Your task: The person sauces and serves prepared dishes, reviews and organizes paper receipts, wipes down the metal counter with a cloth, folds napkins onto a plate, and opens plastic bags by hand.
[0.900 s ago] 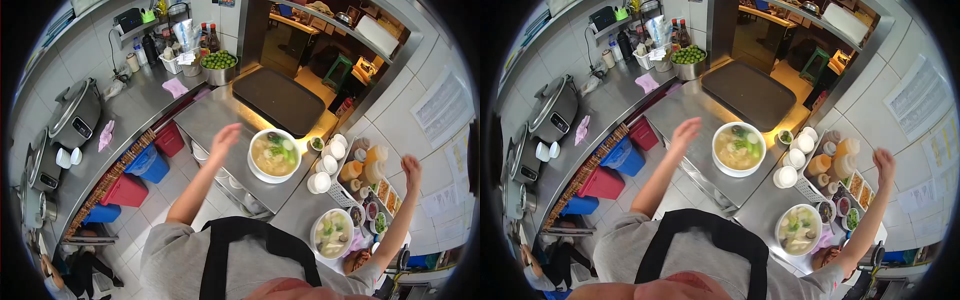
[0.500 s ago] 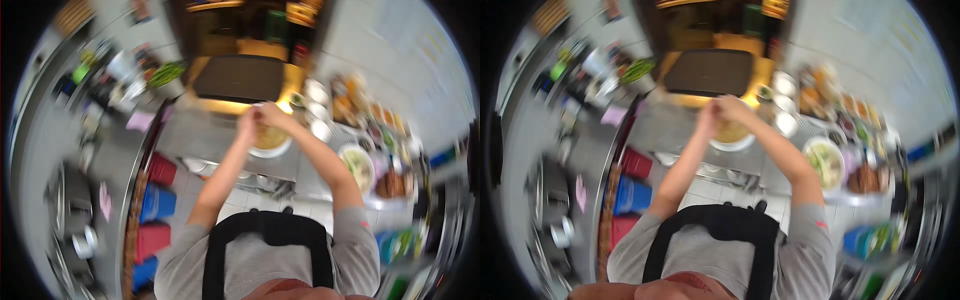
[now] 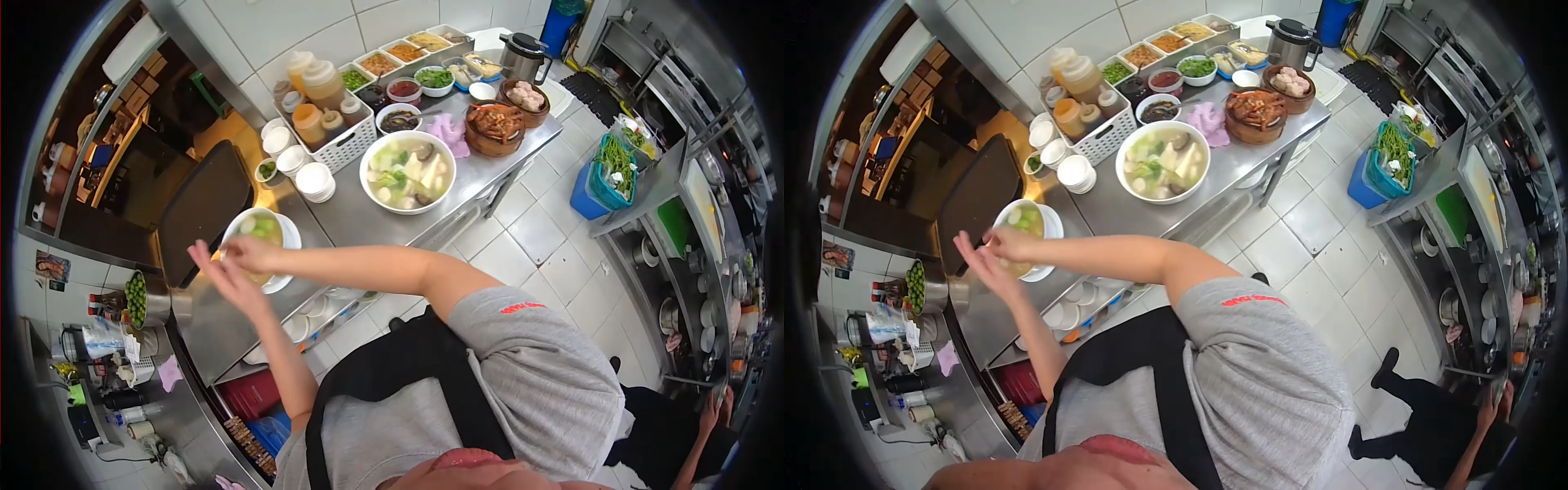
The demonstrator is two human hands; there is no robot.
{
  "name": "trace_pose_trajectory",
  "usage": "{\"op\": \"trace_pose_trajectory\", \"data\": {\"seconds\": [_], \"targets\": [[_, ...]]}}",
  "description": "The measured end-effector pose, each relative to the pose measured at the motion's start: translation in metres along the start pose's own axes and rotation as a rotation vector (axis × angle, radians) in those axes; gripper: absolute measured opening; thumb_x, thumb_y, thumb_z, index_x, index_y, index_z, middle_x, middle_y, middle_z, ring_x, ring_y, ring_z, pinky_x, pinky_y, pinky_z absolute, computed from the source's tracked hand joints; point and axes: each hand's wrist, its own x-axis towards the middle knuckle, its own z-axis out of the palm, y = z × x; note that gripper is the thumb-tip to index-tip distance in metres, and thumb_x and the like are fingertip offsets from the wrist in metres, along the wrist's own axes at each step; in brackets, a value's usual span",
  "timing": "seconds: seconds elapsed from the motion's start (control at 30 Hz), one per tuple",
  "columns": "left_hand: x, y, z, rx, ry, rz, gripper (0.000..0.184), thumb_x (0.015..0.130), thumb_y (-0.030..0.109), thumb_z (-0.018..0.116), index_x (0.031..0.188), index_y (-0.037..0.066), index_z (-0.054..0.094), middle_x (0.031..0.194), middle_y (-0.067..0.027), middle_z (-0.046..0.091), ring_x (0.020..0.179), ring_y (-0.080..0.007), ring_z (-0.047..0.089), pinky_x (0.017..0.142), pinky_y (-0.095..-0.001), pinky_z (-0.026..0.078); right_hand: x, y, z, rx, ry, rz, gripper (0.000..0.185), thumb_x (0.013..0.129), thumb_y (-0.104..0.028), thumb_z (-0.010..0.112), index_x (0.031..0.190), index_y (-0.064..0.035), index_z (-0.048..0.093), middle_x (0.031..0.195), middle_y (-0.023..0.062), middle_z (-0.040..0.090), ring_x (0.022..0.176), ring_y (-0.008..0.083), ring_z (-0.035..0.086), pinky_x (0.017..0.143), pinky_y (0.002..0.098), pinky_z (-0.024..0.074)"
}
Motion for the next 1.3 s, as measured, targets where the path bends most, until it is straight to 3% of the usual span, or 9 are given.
{"op": "trace_pose_trajectory", "data": {"seconds": [0.1, 0.2, 0.37, 0.47, 0.5, 0.57, 1.07, 1.2, 1.3], "targets": [[-0.083, -0.006, 0.029, 0.212, -0.274, 0.417, 0.053, 0.089, 0.035, 0.037, 0.132, 0.004, 0.034, 0.139, -0.0205, 0.026, 0.129, -0.0354, 0.023, 0.104, -0.0465, 0.017, -0.08, 0.052, -0.03, 0.684, -0.246, 0.38, 0.04, 0.089, -0.032, 0.043, 0.119, -0.0047, 0.043, 0.117, 0.0078, 0.049, 0.107, 0.0145, 0.047, 0.083, 0.0307, 0.0401], [-0.192, -0.058, 0.053, 0.246, -0.571, 0.535, 0.055, 0.086, 0.034, 0.043, 0.133, 0.006, 0.034, 0.139, -0.0218, 0.023, 0.129, -0.0388, 0.022, 0.103, -0.0509, 0.016, -0.197, 0.011, -0.105, 0.662, -0.057, 0.615, 0.047, 0.089, -0.042, 0.041, 0.117, -0.0051, 0.047, 0.112, 0.008, 0.053, 0.092, 0.0151, 0.052, 0.074, 0.0288, 0.0441], [-0.297, -0.028, 0.118, 0.503, -1.19, 0.26, 0.063, 0.073, 0.014, 0.061, 0.131, 0.009, 0.036, 0.14, -0.0238, 0.018, 0.129, -0.0423, 0.017, 0.104, -0.0496, 0.017, -0.336, 0.03, -0.326, 0.504, -0.209, 0.913, 0.052, 0.087, -0.046, 0.047, 0.118, -0.005, 0.048, 0.114, 0.0146, 0.054, 0.095, 0.0257, 0.06, 0.078, 0.0355, 0.0504], [-0.322, -0.019, 0.153, 0.543, -1.028, 0.099, 0.064, 0.071, 0.008, 0.062, 0.13, 0.009, 0.037, 0.141, -0.0229, 0.016, 0.129, -0.0414, 0.016, 0.103, -0.0492, 0.019, -0.361, 0.138, -0.491, -0.342, 0.52, 0.683, 0.033, 0.078, -0.023, 0.058, 0.107, -0.0079, 0.055, 0.085, 0.0056, 0.062, 0.07, 0.0209, 0.06, 0.066, 0.035, 0.0517], [-0.325, -0.012, 0.165, 0.536, -0.999, 0.065, 0.064, 0.071, 0.009, 0.063, 0.13, 0.008, 0.037, 0.142, -0.0214, 0.015, 0.13, -0.0401, 0.015, 0.103, -0.0507, 0.019, -0.344, 0.154, -0.534, -0.561, 0.771, 0.736, 0.041, 0.074, -0.019, 0.065, 0.109, -0.0012, 0.053, 0.087, 0.0114, 0.061, 0.082, 0.023, 0.06, 0.061, 0.0359, 0.0514], [-0.325, 0.009, 0.188, 0.509, -0.945, 0.005, 0.063, 0.071, 0.009, 0.063, 0.129, 0.007, 0.038, 0.141, -0.0216, 0.016, 0.13, -0.0402, 0.016, 0.103, -0.0487, 0.02, -0.322, 0.146, -0.582, -1.379, 0.515, 0.501, 0.045, 0.074, -0.017, 0.062, 0.113, 0.003, 0.048, 0.091, 0.0167, 0.061, 0.087, 0.026, 0.058, 0.074, 0.0381, 0.0468], [-0.372, 0.019, 0.174, 0.569, -0.778, -0.394, 0.061, 0.075, 0.009, 0.062, 0.13, 0.004, 0.035, 0.14, -0.0226, 0.017, 0.127, -0.0388, 0.021, 0.102, -0.0414, 0.025, -0.254, 0.18, -0.638, -1.275, 0.648, 0.646, 0.047, 0.076, -0.014, 0.059, 0.116, 0.0055, 0.045, 0.098, 0.02, 0.06, 0.092, 0.0297, 0.056, 0.083, 0.0382, 0.0423], [-0.386, -0.004, 0.216, 0.354, -0.741, -0.543, 0.062, 0.078, 0.012, 0.061, 0.132, 0.006, 0.031, 0.138, -0.0199, 0.026, 0.122, -0.032, 0.035, 0.096, -0.0394, 0.035, -0.284, 0.185, -0.633, -1.119, 0.723, 0.442, 0.048, 0.076, -0.013, 0.058, 0.117, 0.0061, 0.044, 0.1, 0.0208, 0.059, 0.094, 0.0307, 0.056, 0.085, 0.0382, 0.0411], [-0.391, -0.017, 0.251, -0.192, -0.499, -1.0, 0.057, 0.082, 0.016, 0.059, 0.132, 0.007, 0.032, 0.134, -0.0127, 0.033, 0.116, -0.0277, 0.044, 0.091, -0.0398, 0.04, -0.342, 0.184, -0.601, -0.815, 0.804, 0.225, 0.048, 0.076, -0.013, 0.058, 0.118, 0.0066, 0.043, 0.101, 0.0215, 0.059, 0.095, 0.0314, 0.055, 0.087, 0.0382, 0.0402]]}}
